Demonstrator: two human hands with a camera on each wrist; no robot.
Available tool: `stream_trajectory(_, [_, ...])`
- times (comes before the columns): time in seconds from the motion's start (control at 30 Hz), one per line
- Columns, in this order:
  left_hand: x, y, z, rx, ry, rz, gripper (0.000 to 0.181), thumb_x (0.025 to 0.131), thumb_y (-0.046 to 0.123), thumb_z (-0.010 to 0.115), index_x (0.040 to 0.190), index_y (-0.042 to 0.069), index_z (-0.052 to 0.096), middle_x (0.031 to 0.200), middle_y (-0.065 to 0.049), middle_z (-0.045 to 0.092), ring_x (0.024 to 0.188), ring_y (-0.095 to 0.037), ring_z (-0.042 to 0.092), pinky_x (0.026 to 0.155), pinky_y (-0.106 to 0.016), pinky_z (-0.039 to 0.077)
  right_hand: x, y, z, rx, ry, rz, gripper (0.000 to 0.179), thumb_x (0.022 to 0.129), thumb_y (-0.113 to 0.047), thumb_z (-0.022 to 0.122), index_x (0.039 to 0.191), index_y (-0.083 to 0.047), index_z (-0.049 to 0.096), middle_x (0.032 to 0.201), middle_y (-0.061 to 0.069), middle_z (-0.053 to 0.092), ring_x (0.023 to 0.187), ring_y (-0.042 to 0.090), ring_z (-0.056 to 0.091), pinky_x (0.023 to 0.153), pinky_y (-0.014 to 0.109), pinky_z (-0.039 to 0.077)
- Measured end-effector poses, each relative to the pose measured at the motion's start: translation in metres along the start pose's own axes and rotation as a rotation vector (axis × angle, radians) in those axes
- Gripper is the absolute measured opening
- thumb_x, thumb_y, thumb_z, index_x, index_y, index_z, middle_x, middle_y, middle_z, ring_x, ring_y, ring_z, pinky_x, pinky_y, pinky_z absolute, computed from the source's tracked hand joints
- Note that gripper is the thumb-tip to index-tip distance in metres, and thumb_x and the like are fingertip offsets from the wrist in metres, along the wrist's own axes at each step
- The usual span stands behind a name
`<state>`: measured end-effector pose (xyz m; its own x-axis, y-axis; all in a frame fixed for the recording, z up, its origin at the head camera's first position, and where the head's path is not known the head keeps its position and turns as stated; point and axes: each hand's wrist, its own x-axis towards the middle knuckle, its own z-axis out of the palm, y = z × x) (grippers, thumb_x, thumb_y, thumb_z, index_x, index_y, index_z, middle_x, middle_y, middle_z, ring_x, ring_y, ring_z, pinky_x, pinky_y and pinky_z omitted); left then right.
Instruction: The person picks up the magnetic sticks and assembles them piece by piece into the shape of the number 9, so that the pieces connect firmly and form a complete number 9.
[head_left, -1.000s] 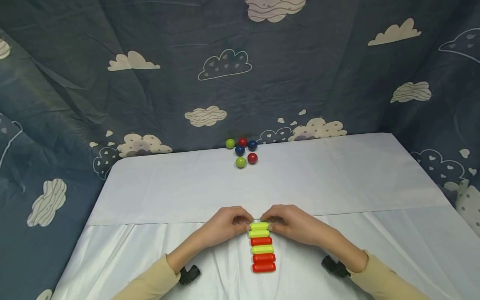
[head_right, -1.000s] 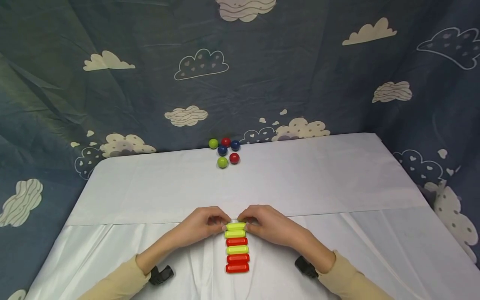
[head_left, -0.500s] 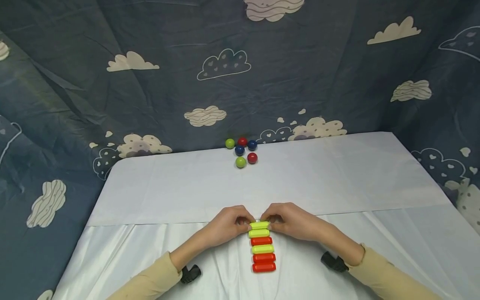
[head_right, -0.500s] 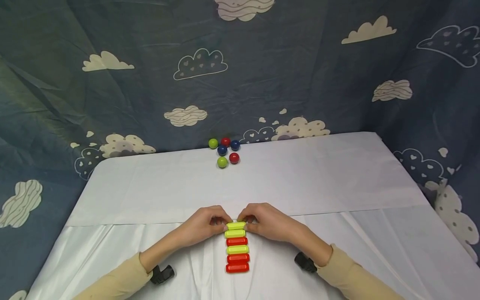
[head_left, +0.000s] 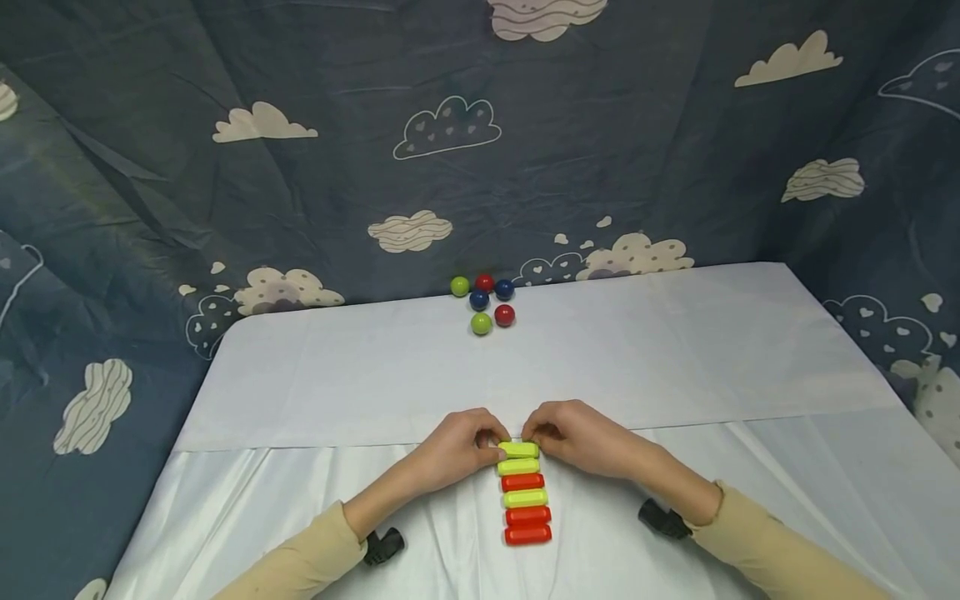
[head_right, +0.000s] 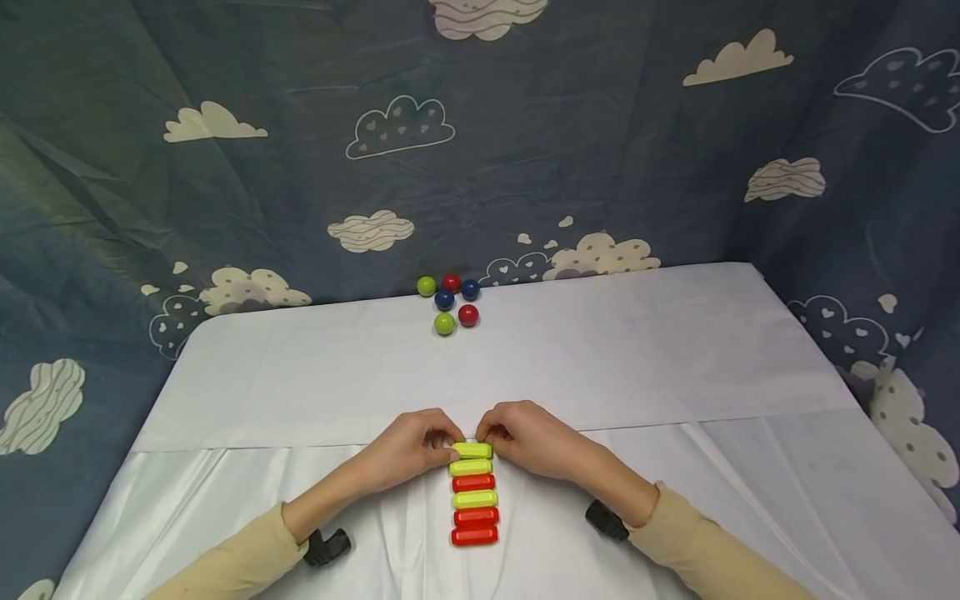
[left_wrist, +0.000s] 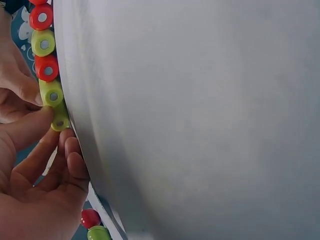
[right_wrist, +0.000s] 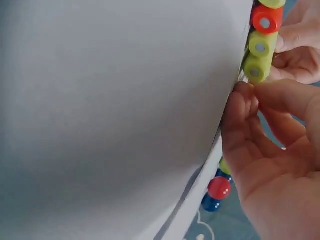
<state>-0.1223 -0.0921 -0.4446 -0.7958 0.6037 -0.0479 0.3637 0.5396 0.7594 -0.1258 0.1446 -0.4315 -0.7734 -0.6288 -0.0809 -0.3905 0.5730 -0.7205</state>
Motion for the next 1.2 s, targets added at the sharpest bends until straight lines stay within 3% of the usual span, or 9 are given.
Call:
stream_trajectory(0.27, [0.0005, 0.0001, -0.0004, 0.005, 0.009, -0.013, 0.010, 0.088, 0.011, 0.074, 0.098, 0.013, 0.073, 0.081, 0.009, 0.057, 0.072, -0.006, 0.051, 0.063, -0.022, 0.045, 0.0015, 0.0017, -0.0019, 0.063, -0.041, 0.002, 0.020, 0.092, -0.005, 0.065, 0.110, -0.012, 0.071, 0.100, -0.009, 0.067, 0.087, 0.012, 0.059, 0.080, 0.027, 0.052])
stream_trajectory(0.43, [0.0000, 0.0010, -0.0010, 0.006, 0.029, -0.019, 0.009, 0.088, 0.010, 0.073, 0.096, 0.013, 0.073, 0.080, 0.009, 0.057, 0.071, -0.006, 0.052, 0.062, -0.022, 0.044, 0.0011, 0.0022, -0.0048, 0.085, -0.064, 0.002, 0.022, 0.089, -0.006, 0.069, 0.109, -0.015, 0.071, 0.093, -0.008, 0.065, 0.083, 0.014, 0.058, 0.074, 0.028, 0.051])
stream_trajectory(1.03, [-0.0004, 0.0031, -0.0019, -0.005, 0.036, -0.032, 0.008, 0.087, 0.010, 0.074, 0.094, 0.012, 0.073, 0.079, 0.008, 0.058, 0.069, -0.006, 0.052, 0.061, -0.022, 0.044, 0.0014, 0.0050, -0.0030, 0.063, -0.050, -0.020, 0.023, 0.086, -0.004, 0.073, 0.106, -0.015, 0.071, 0.088, -0.008, 0.063, 0.077, 0.012, 0.057, 0.069, 0.027, 0.051])
stream_trajectory(1.2, [0.0014, 0.0051, -0.0087, 0.010, 0.046, -0.037, 0.009, 0.087, 0.008, 0.072, 0.096, 0.010, 0.071, 0.079, 0.007, 0.060, 0.069, -0.008, 0.054, 0.062, -0.023, 0.046, 0.0060, 0.0019, -0.0058, 0.061, -0.031, -0.026, 0.022, 0.087, -0.004, 0.072, 0.106, -0.015, 0.071, 0.086, -0.008, 0.062, 0.077, 0.013, 0.057, 0.067, 0.027, 0.050])
